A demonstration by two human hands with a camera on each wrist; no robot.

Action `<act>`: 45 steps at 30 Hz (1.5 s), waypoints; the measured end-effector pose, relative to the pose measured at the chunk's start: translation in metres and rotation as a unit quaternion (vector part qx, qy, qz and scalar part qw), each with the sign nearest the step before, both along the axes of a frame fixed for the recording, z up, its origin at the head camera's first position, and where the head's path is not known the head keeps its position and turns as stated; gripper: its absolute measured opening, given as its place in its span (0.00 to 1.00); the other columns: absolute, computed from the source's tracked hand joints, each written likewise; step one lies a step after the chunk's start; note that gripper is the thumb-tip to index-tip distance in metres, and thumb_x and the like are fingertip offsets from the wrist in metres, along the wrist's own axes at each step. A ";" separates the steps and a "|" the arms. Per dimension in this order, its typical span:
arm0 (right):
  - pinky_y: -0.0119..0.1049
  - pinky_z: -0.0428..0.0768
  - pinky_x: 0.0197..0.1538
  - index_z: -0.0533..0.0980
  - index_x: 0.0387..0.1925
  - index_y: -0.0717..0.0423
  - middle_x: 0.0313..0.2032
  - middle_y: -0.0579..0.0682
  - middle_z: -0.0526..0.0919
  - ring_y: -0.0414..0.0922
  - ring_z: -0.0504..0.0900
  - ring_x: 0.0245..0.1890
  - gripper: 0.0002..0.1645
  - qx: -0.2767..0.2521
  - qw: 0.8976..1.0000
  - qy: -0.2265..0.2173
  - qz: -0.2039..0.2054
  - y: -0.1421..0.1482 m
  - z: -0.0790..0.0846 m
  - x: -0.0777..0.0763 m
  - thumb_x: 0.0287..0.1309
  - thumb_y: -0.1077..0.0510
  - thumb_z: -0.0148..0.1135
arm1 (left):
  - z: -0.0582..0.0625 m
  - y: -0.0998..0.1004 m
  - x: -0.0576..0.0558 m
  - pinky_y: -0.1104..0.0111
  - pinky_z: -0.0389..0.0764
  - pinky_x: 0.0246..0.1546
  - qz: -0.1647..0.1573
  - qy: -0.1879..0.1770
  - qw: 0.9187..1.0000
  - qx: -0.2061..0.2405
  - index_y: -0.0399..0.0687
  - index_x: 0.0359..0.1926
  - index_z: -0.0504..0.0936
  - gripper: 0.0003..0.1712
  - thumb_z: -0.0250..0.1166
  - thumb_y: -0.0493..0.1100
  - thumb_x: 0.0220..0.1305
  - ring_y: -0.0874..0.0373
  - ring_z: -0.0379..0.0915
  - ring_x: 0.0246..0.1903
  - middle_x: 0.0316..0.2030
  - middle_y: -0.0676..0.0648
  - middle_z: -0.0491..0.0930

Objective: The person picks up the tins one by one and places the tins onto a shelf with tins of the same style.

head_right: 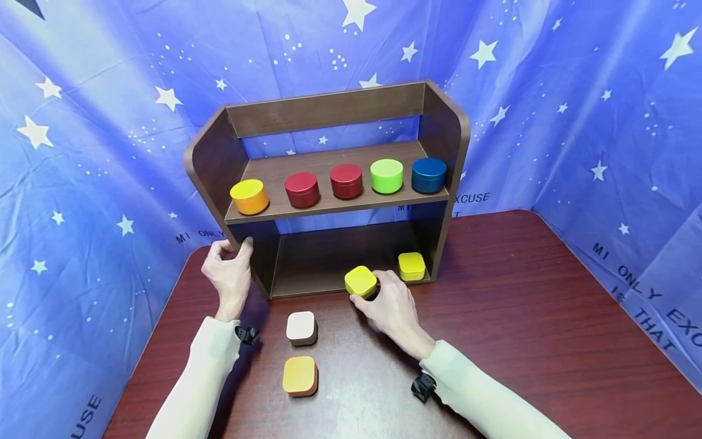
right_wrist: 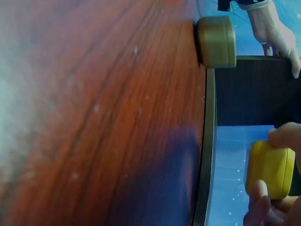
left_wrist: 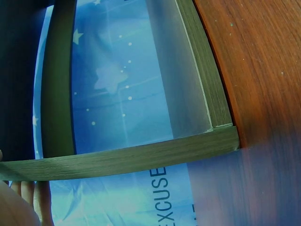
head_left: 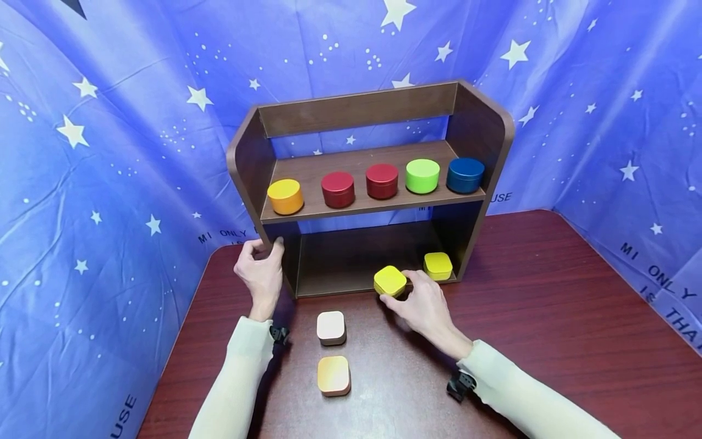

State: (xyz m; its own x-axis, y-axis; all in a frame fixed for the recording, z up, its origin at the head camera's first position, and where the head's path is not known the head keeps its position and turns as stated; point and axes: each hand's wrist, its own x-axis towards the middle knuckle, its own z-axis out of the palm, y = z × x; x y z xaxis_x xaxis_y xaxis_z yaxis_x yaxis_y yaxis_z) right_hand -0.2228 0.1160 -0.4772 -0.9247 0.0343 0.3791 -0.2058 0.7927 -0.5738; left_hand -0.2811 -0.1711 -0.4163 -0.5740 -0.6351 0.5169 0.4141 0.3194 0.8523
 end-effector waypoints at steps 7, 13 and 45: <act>0.54 0.84 0.47 0.78 0.56 0.60 0.49 0.57 0.86 0.57 0.86 0.47 0.44 0.003 0.999 -0.011 -0.053 -0.004 -0.002 -0.008 0.44 0.36 0.76 | 0.002 0.002 0.000 0.80 0.72 0.27 -0.003 0.003 1.000 0.003 0.34 0.27 0.81 0.11 0.76 0.34 0.48 0.61 0.73 0.22 0.20 0.56 0.78; 0.54 0.84 0.43 0.80 0.53 0.60 0.44 0.58 0.87 0.57 0.86 0.45 0.40 -0.005 0.997 -0.002 -0.077 -0.006 -0.006 -0.015 0.44 0.37 0.76 | 0.002 0.002 0.002 0.81 0.71 0.27 -0.008 0.004 1.000 0.009 0.32 0.28 0.81 0.11 0.76 0.34 0.49 0.68 0.72 0.21 0.21 0.55 0.77; 0.55 0.84 0.42 0.77 0.51 0.62 0.43 0.60 0.84 0.60 0.85 0.40 0.40 -0.044 0.989 -0.053 -0.133 -0.011 -0.018 -0.027 0.43 0.42 0.79 | 0.003 0.000 0.006 0.82 0.71 0.28 -0.005 0.005 1.000 0.004 0.31 0.28 0.81 0.12 0.76 0.33 0.49 0.70 0.71 0.22 0.23 0.44 0.79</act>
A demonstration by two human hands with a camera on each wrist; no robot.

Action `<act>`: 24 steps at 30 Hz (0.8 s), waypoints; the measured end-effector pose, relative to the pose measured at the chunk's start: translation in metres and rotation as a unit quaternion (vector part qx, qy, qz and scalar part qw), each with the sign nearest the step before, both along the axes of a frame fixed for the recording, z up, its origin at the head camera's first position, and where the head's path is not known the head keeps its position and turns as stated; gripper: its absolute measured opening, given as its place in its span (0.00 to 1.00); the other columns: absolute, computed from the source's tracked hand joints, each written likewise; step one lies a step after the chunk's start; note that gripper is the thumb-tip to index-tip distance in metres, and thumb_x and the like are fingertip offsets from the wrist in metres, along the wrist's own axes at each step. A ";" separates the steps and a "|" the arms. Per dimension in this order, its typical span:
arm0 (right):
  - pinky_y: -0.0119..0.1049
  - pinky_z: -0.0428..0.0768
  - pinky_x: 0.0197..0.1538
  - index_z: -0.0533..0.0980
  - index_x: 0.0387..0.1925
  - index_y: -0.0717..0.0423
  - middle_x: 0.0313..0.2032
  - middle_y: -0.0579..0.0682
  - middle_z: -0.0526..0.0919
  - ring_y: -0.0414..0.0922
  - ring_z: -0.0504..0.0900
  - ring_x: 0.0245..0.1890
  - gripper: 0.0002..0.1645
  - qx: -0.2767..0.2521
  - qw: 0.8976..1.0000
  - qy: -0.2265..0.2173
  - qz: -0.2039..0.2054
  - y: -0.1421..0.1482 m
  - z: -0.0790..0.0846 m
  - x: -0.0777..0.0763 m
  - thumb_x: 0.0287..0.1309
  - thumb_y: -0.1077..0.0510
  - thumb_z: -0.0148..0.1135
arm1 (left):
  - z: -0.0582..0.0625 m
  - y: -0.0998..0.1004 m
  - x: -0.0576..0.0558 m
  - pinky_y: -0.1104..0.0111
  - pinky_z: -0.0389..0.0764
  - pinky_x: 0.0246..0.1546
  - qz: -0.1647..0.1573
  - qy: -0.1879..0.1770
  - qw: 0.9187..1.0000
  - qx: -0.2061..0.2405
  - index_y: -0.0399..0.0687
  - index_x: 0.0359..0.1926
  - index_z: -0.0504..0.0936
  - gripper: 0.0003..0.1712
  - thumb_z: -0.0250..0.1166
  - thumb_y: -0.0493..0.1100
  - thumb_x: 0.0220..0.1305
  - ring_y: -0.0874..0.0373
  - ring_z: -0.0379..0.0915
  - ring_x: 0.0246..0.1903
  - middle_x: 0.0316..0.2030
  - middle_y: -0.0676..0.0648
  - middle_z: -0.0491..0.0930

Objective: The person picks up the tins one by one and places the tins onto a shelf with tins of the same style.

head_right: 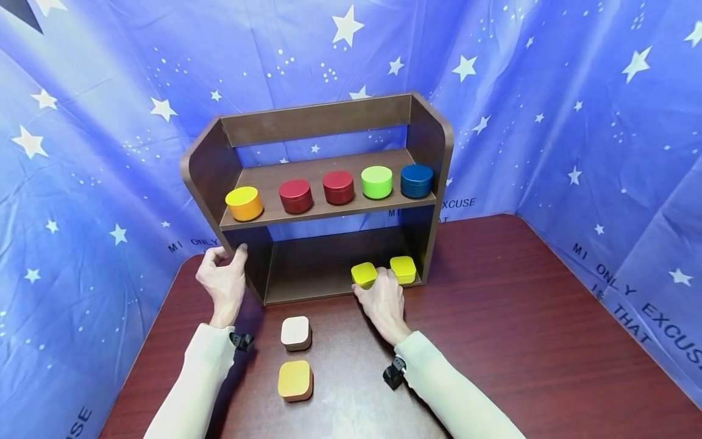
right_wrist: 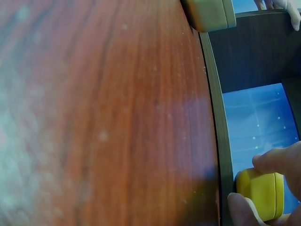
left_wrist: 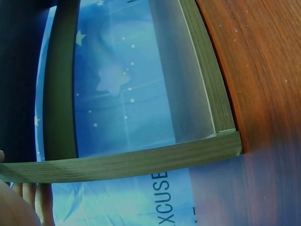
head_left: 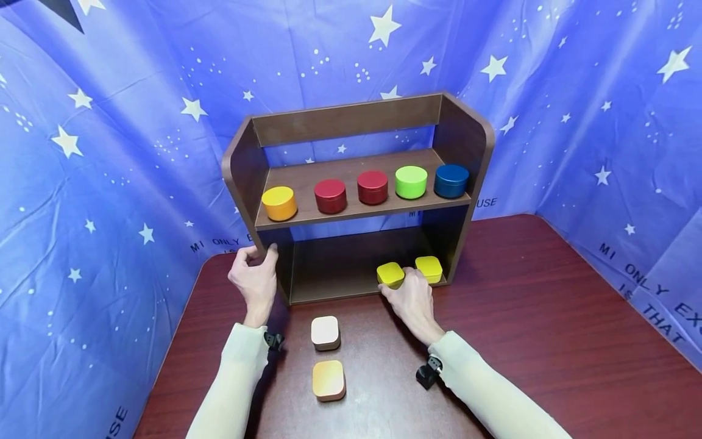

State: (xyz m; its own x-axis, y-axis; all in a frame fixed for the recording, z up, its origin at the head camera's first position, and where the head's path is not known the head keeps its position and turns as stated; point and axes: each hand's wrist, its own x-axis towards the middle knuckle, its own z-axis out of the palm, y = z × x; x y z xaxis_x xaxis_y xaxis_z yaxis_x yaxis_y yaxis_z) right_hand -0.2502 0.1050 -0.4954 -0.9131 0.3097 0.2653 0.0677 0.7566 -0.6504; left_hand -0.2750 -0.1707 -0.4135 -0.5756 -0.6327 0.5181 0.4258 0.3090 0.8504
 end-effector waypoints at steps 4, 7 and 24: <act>0.55 0.84 0.44 0.76 0.52 0.62 0.45 0.59 0.84 0.61 0.85 0.42 0.41 -0.007 1.000 -0.009 -0.004 -0.001 0.000 0.000 0.42 0.41 0.79 | 0.001 0.000 0.001 0.80 0.73 0.29 0.000 0.001 1.000 0.002 0.31 0.29 0.81 0.12 0.76 0.34 0.50 0.69 0.72 0.22 0.25 0.35 0.81; 0.55 0.84 0.44 0.76 0.52 0.61 0.45 0.59 0.84 0.61 0.85 0.43 0.41 -0.007 1.000 -0.010 -0.009 -0.001 0.000 0.000 0.42 0.40 0.79 | 0.001 0.000 0.001 0.81 0.73 0.29 -0.003 0.000 1.000 0.006 0.31 0.29 0.81 0.11 0.76 0.34 0.50 0.67 0.74 0.22 0.25 0.34 0.81; 0.55 0.84 0.46 0.75 0.50 0.64 0.44 0.61 0.83 0.63 0.85 0.43 0.43 -0.001 0.999 -0.015 -0.030 -0.001 0.000 -0.001 0.41 0.39 0.80 | -0.001 0.000 0.001 0.84 0.73 0.28 -0.010 -0.005 1.000 0.016 0.32 0.28 0.81 0.12 0.76 0.35 0.50 0.69 0.73 0.21 0.22 0.54 0.77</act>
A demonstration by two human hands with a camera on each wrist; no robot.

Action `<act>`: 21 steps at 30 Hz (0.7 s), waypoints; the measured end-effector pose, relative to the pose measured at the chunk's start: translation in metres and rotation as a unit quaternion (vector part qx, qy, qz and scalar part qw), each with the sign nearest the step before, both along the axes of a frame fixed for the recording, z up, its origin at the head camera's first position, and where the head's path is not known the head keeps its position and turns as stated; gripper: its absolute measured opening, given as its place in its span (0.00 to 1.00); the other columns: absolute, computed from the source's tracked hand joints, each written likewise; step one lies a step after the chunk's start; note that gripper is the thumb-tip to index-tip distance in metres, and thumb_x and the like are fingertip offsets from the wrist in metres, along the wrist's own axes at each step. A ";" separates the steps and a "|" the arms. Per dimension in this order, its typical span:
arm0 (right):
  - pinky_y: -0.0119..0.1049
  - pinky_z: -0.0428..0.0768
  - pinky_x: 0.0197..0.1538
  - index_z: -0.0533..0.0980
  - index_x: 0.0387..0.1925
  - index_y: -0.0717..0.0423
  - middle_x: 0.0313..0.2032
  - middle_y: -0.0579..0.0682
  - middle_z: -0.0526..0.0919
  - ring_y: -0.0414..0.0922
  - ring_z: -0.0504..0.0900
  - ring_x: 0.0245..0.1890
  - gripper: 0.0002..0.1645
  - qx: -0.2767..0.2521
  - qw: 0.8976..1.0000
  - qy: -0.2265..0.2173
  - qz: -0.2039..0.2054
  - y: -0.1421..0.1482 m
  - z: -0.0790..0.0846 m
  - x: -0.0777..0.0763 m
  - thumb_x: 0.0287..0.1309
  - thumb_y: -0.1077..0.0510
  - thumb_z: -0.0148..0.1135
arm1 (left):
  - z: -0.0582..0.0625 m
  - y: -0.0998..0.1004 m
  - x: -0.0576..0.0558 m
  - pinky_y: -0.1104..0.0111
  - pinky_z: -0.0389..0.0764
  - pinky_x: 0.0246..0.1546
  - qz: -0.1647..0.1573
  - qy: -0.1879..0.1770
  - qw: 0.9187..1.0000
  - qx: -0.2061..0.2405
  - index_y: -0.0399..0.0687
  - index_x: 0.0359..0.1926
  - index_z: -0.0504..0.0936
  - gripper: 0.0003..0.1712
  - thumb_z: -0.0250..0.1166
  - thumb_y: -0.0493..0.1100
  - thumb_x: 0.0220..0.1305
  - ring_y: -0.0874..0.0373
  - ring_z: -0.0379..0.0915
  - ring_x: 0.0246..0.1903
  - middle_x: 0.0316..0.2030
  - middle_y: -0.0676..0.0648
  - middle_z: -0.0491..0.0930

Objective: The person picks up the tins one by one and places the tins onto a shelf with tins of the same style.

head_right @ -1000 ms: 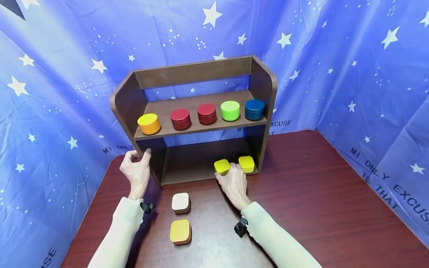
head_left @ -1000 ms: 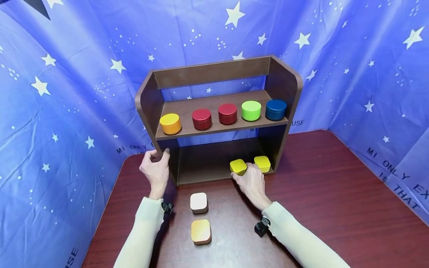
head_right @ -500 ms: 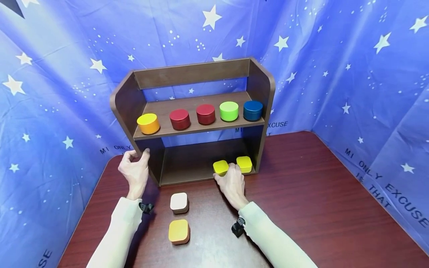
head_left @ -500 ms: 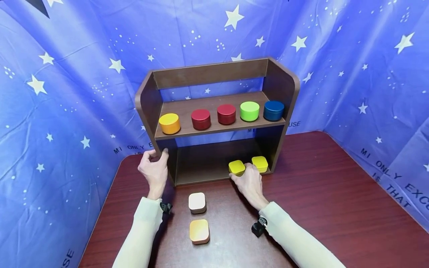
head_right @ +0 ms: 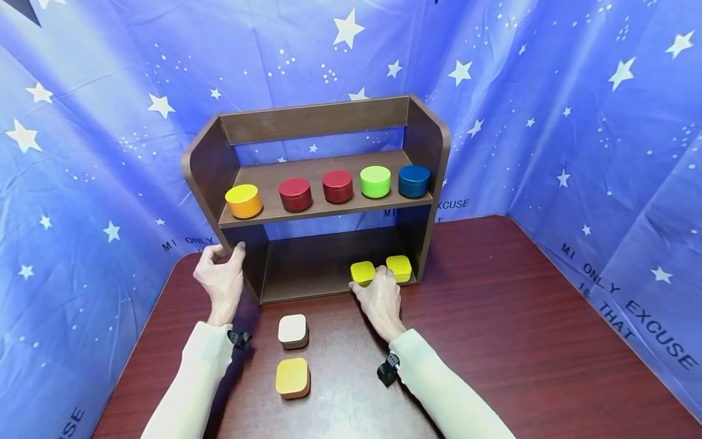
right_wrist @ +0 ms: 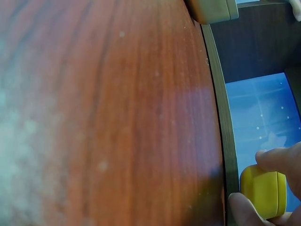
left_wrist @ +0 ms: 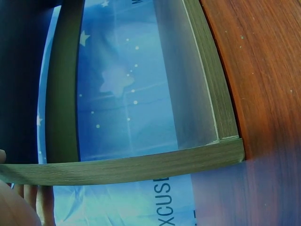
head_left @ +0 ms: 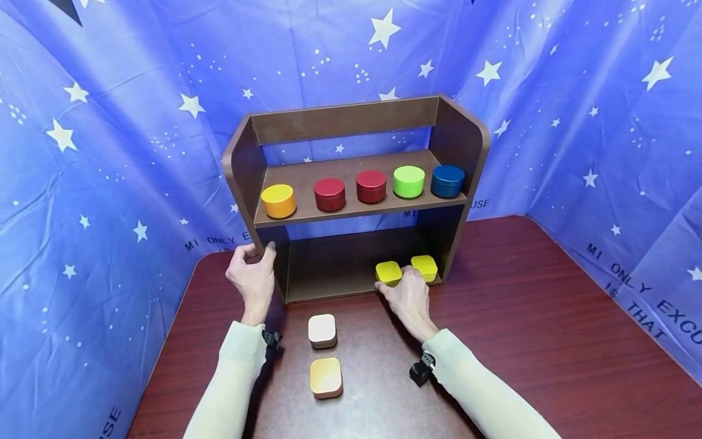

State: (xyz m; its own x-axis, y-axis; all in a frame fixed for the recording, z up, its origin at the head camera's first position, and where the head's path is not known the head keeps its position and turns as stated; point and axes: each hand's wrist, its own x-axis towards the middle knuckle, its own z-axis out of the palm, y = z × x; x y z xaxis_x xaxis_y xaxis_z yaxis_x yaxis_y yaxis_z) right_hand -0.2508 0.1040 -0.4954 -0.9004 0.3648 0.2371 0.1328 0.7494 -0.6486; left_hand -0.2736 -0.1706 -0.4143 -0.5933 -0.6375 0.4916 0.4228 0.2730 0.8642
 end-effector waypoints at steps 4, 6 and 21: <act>0.56 0.84 0.45 0.75 0.50 0.64 0.44 0.61 0.83 0.63 0.85 0.43 0.43 0.002 1.000 -0.002 -0.003 0.000 0.000 -0.001 0.41 0.39 0.80 | 0.000 0.000 0.000 0.84 0.73 0.28 -0.003 -0.004 1.000 0.001 0.32 0.29 0.81 0.12 0.76 0.35 0.51 0.69 0.73 0.22 0.22 0.53 0.77; 0.55 0.84 0.44 0.75 0.50 0.63 0.43 0.61 0.83 0.63 0.85 0.43 0.43 0.002 1.000 -0.002 -0.006 0.000 -0.001 -0.001 0.41 0.39 0.80 | 0.001 0.000 0.000 0.84 0.73 0.28 -0.004 -0.003 1.000 0.002 0.31 0.29 0.81 0.12 0.76 0.35 0.51 0.68 0.73 0.22 0.22 0.53 0.78; 0.56 0.85 0.41 0.76 0.47 0.64 0.41 0.62 0.84 0.63 0.86 0.39 0.40 0.020 1.000 0.018 0.010 -0.001 -0.001 0.002 0.41 0.40 0.81 | 0.000 0.000 -0.002 0.83 0.72 0.28 0.002 -0.005 1.000 -0.004 0.33 0.29 0.82 0.11 0.76 0.35 0.51 0.70 0.72 0.22 0.23 0.45 0.80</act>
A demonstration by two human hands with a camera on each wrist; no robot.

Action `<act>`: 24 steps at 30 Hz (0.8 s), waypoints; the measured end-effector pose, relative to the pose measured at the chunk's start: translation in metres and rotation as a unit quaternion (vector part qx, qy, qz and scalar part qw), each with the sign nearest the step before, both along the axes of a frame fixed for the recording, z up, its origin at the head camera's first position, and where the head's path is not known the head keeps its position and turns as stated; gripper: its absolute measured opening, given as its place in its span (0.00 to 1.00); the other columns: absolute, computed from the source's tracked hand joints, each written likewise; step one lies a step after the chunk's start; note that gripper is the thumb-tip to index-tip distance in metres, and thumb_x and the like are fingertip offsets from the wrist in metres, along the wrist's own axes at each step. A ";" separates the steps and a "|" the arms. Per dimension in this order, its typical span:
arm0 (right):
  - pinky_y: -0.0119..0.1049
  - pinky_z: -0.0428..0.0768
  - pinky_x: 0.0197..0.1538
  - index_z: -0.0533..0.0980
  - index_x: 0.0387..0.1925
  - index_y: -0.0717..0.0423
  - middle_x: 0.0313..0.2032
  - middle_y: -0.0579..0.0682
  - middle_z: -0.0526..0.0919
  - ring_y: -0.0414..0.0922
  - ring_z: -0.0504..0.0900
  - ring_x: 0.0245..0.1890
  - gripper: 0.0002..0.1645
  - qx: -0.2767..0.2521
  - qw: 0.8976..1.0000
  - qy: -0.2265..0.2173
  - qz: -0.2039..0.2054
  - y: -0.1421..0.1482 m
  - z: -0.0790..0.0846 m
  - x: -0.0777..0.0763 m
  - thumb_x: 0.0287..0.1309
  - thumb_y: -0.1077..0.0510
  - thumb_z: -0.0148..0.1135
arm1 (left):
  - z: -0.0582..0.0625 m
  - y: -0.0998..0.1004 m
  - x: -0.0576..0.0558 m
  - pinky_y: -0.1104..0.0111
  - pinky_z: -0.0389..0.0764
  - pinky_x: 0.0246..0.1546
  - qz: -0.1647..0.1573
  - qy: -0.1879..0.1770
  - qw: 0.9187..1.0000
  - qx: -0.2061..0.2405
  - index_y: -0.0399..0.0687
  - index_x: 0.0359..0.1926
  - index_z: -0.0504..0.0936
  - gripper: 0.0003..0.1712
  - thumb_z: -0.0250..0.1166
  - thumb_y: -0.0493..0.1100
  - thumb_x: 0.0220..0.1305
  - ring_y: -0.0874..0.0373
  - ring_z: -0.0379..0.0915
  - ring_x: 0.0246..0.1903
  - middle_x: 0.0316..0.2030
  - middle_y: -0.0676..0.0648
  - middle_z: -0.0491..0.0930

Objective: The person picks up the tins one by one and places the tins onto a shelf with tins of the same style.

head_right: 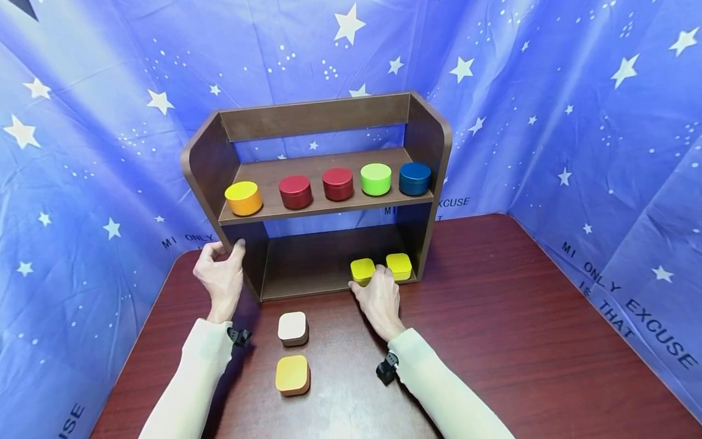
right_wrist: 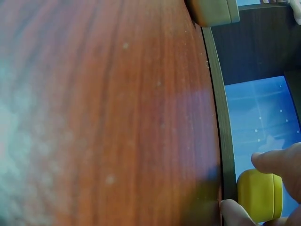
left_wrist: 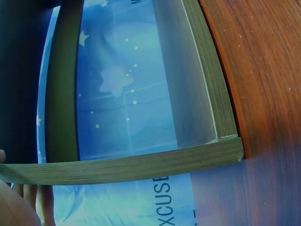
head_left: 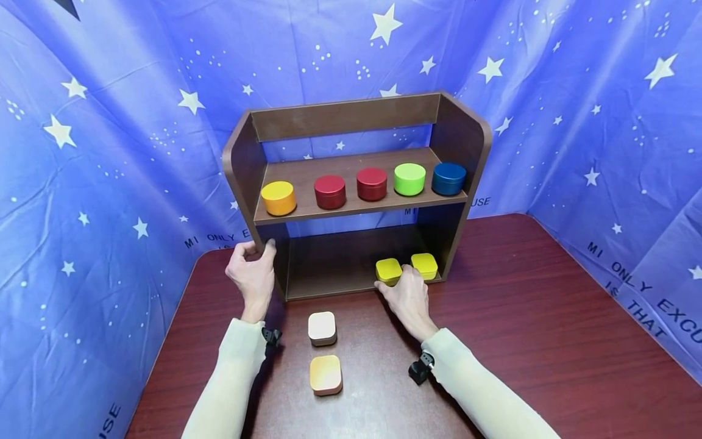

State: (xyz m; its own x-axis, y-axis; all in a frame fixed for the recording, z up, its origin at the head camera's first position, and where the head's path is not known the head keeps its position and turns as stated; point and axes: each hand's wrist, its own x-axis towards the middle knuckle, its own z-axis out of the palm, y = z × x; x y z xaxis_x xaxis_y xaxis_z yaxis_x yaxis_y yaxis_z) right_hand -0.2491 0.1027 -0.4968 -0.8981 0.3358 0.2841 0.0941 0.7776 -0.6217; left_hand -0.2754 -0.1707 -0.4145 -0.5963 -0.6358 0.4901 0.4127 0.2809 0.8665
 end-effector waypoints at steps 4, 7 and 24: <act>0.56 0.85 0.42 0.77 0.47 0.65 0.41 0.62 0.85 0.62 0.86 0.40 0.39 0.004 1.000 0.002 0.010 0.001 0.001 0.002 0.42 0.42 0.80 | 0.000 -0.001 0.000 0.83 0.72 0.28 -0.002 -0.001 1.000 -0.001 0.33 0.29 0.82 0.11 0.76 0.35 0.51 0.69 0.72 0.22 0.24 0.42 0.80; 0.56 0.85 0.42 0.77 0.45 0.65 0.39 0.62 0.85 0.62 0.86 0.40 0.37 0.003 1.000 -0.002 0.017 0.003 0.002 0.004 0.43 0.42 0.80 | -0.001 -0.001 -0.001 0.82 0.72 0.28 -0.005 0.002 1.000 0.001 0.33 0.29 0.82 0.11 0.76 0.35 0.51 0.69 0.72 0.22 0.23 0.46 0.79; 0.57 0.80 0.46 0.79 0.45 0.65 0.39 0.60 0.87 0.61 0.85 0.42 0.37 -0.005 0.999 -0.029 0.043 0.016 0.013 0.028 0.42 0.41 0.79 | 0.001 0.000 0.000 0.82 0.71 0.29 0.000 0.006 1.000 -0.003 0.32 0.30 0.82 0.11 0.76 0.34 0.50 0.71 0.71 0.22 0.25 0.38 0.80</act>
